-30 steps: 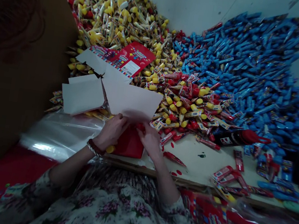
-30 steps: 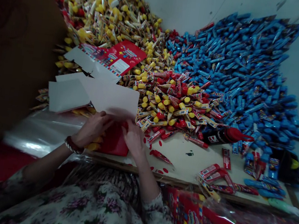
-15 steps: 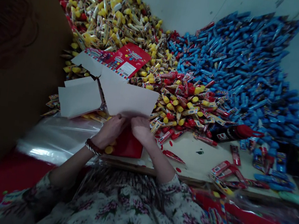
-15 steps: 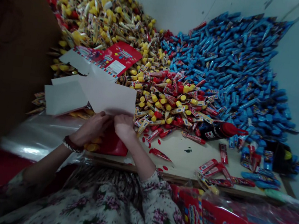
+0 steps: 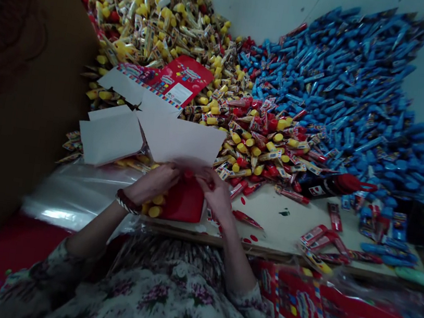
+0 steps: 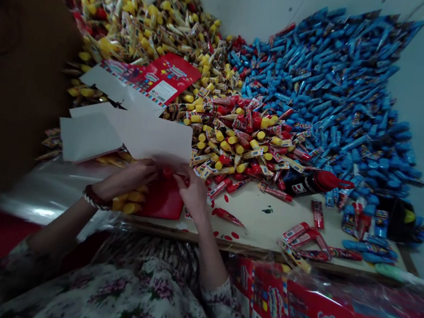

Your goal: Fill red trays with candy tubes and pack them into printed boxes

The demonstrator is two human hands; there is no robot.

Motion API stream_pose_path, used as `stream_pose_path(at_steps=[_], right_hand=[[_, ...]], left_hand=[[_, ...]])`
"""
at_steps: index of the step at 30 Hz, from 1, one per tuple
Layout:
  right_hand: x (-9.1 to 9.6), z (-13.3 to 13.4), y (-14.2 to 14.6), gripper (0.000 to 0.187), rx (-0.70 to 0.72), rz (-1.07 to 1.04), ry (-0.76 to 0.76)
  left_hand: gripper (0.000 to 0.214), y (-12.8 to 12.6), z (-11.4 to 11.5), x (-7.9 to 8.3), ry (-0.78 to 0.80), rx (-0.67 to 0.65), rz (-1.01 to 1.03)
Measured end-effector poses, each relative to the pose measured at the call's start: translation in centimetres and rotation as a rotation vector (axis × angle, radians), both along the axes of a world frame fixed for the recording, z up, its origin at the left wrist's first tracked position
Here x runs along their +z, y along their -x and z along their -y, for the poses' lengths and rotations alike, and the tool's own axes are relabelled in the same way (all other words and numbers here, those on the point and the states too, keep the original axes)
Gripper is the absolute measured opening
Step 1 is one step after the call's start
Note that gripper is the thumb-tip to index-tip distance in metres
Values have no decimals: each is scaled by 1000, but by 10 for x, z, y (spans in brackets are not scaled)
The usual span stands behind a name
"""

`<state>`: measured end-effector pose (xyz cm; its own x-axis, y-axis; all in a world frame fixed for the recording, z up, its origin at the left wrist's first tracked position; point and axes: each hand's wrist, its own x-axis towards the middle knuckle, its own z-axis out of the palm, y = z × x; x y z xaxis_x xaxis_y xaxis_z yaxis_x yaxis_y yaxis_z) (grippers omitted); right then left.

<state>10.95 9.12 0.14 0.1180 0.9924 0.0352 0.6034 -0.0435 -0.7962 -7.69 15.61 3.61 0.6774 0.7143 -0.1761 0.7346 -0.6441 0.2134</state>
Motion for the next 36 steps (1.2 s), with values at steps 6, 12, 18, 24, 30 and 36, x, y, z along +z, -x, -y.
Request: stream_pose_path(at_steps=[6, 12, 18, 24, 30, 36], right_hand=[[8, 2, -7, 24, -31, -422, -142], [2, 6, -2, 22, 119, -380, -209], [-22, 0, 2, 18, 332, -162, -208], [-17, -7, 7, 39, 576, 98, -141], [9, -15, 15, 39, 534, 293, -12], [7, -15, 18, 38, 523, 243, -38]], left_hand=[[23, -18, -6, -21, -83, -10, -24], [15, -17, 3, -15, -64, 236, 427], [15, 2, 16, 18, 159, 460, 1041], [15, -8, 28, -19, 54, 469, 1062], [20, 1, 43, -36, -166, 293, 576], [34, 14, 47, -20, -214, 172, 347]])
